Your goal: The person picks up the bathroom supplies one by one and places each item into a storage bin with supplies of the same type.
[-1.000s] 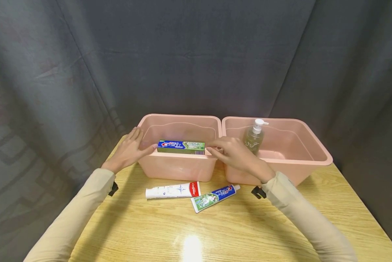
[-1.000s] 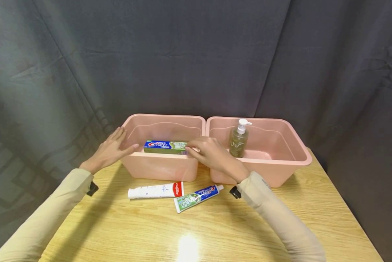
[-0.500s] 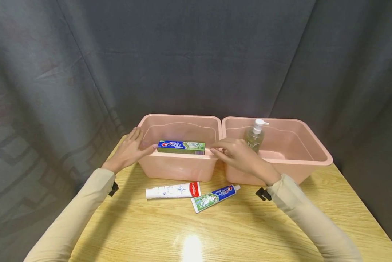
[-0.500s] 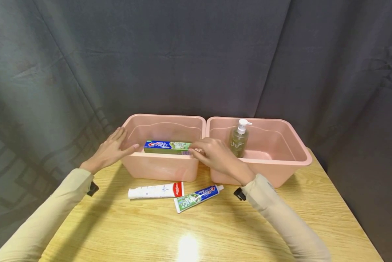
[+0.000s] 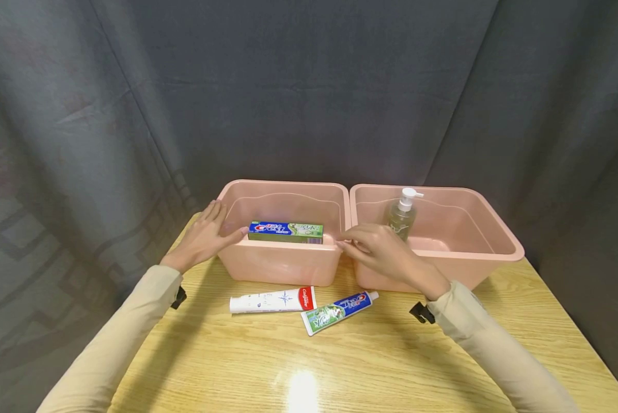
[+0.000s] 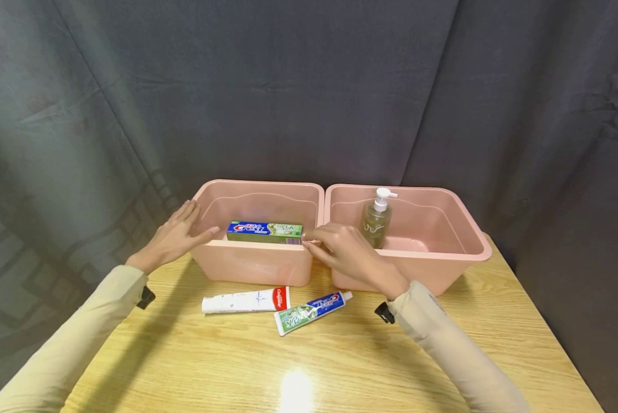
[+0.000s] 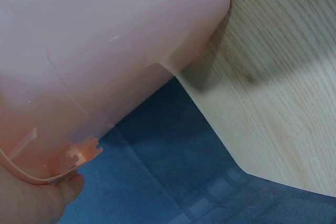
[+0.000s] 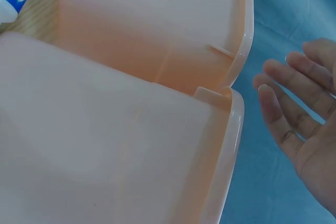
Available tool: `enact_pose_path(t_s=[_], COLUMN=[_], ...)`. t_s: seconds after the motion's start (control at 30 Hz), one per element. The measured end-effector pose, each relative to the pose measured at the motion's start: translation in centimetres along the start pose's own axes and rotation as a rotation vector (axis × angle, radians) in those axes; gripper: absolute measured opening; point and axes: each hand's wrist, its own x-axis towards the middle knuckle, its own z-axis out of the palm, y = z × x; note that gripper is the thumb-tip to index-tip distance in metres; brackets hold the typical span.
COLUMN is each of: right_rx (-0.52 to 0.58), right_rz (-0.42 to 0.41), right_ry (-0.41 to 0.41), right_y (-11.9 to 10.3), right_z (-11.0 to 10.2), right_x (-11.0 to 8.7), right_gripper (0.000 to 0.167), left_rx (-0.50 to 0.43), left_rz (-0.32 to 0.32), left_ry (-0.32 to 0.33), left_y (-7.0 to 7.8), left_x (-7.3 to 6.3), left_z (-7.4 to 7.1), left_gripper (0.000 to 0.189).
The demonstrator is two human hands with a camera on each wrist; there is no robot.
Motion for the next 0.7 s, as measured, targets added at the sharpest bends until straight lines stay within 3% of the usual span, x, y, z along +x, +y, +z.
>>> enact_pose_path(t_s=[0.4,0.7], right_rx=[0.026,0.008], right_rz=[-0.09,-0.088], right_ry=[0.024,0.012], right_y=[0.1,0.2], right_z=[0.0,0.0], right_x=[-1.2,-2.2], right_gripper=[0.017,0.015], left_rx=[0.001,0.0], left_rz=[0.002,0.001], left_ry=[0.001,-0.013], left_y=[0.1,0.3], left_x=[0.1,0.1], left_z=[0.0,0.1], left_gripper=[0.102,0.102])
